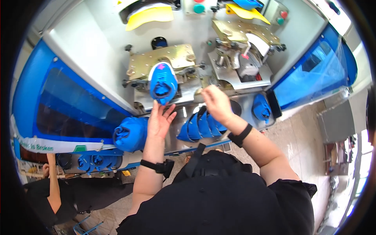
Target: Operates a machine to press and shape shoe uppers onto lasts.
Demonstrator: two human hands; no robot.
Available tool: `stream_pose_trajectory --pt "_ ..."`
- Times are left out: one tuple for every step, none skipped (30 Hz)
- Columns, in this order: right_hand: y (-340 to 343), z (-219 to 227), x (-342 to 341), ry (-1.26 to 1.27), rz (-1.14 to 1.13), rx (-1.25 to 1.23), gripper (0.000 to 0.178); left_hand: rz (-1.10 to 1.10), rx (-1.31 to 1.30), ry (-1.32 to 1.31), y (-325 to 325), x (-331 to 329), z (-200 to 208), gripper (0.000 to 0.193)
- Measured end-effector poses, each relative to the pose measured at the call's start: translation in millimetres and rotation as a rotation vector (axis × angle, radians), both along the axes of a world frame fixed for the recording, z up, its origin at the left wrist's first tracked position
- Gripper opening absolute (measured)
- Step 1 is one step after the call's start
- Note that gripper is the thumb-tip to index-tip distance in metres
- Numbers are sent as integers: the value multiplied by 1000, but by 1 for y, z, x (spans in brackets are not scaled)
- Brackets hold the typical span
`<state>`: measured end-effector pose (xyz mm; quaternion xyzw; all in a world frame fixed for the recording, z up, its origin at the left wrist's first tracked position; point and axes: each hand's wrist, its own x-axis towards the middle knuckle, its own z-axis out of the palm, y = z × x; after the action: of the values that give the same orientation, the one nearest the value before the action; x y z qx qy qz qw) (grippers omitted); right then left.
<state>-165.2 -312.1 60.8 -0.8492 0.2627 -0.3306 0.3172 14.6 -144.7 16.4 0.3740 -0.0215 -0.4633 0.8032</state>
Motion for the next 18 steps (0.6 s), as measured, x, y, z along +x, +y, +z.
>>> stream_pose_trajectory --pt "-17 -14 -26 18 -137 60 23 -3 -2 -25 1 -9 2 45" --pt "-37 -39 -54 56 -252 54 24 -71 12 -8 1 -14 -3 45" --pt "-52 -57 -79 93 -364 46 24 -137 24 8 0 -19 -11 46" --pt "-54 -61 -93 211 -423 111 27 -210 22 38 -1 -23 -18 46" --pt "-52 -67 -102 213 -427 112 27 -283 24 53 -4 -29 -26 46" --pt "-51 -77 -110 306 -297 234 29 -352 31 48 -12 -38 -28 43" --pt "-50 -85 -117 394 -162 355 31 -417 38 42 -21 -50 -24 40" --pt "-50 -93 -120 360 -111 439 34 -476 34 29 -31 -61 -19 40" --pt "-53 -96 -125 354 -118 436 34 -567 52 -22 -41 -69 -15 40" --pt "-58 -98 -131 248 -247 518 32 -662 78 -97 -48 -77 -9 41" --pt "-62 -99 -137 138 -374 596 30 -757 103 -175 -54 -84 -4 42" --pt "-60 -76 -141 101 -344 739 25 -814 133 -187 -56 -87 1 43" --pt "-58 -60 -146 98 -334 733 25 -895 182 -235 -58 -89 6 49" --pt "-52 -45 -152 -63 -173 873 22 -931 180 -219 -57 -93 10 53" --pt "-45 -32 -158 -226 -3 1017 19 -967 189 -204 -59 -99 13 57" --pt "-33 -13 -156 -272 68 1122 17 -998 167 -176 -60 -102 14 65" --pt "-21 1 -154 -319 140 1223 16 -998 72 -50 -61 -106 8 64" --pt "-15 2 -155 -357 253 1304 17 -924 -46 4 -62 -112 8 61"
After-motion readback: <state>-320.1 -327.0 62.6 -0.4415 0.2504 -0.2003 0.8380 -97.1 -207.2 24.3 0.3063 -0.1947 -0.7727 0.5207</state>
